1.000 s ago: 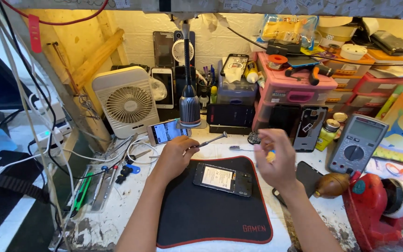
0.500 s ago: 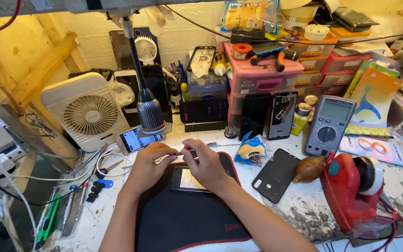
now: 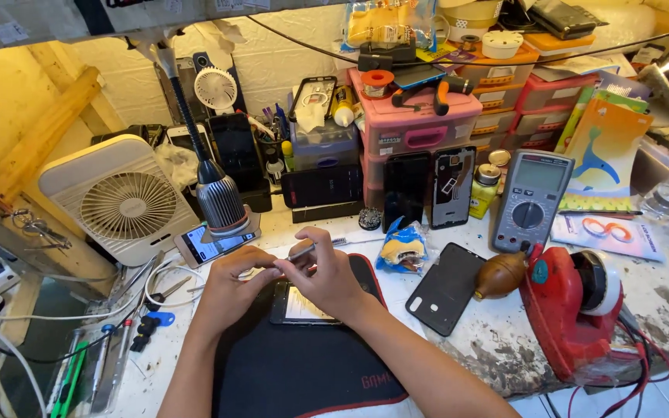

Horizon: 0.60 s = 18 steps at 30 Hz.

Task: Repairing a mobile phone by carefully manipulating internal components with a small tool on a workbench.

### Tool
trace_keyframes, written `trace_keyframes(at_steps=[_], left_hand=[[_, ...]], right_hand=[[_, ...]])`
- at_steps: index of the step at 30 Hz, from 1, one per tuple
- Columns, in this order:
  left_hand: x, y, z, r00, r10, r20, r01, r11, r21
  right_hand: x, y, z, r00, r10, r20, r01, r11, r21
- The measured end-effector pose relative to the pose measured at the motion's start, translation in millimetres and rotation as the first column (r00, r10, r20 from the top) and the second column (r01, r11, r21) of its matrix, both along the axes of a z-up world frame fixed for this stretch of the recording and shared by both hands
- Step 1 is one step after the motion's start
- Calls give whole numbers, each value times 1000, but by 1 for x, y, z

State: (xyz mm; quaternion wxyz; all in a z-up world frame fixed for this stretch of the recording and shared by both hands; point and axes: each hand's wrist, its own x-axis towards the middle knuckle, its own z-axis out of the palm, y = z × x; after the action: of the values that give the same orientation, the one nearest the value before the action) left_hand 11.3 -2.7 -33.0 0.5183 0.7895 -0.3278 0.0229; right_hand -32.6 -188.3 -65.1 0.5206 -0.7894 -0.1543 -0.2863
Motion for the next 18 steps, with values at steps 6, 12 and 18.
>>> trace_keyframes(at_steps=[6,12,18], left_hand=[[0,4,2,999,-51,18,51,998,-34],[16,31,-4,974,195,115,-221,925,308],[11,38,-6,978,189,-90,-115,843,525]], right_hand=[[5,2,-14,999,-27,29,25,999,48],[6,-3,-18,999,-40,19,42,994,-103],[4,2,-18,998,1,-59,-15,969,-248]])
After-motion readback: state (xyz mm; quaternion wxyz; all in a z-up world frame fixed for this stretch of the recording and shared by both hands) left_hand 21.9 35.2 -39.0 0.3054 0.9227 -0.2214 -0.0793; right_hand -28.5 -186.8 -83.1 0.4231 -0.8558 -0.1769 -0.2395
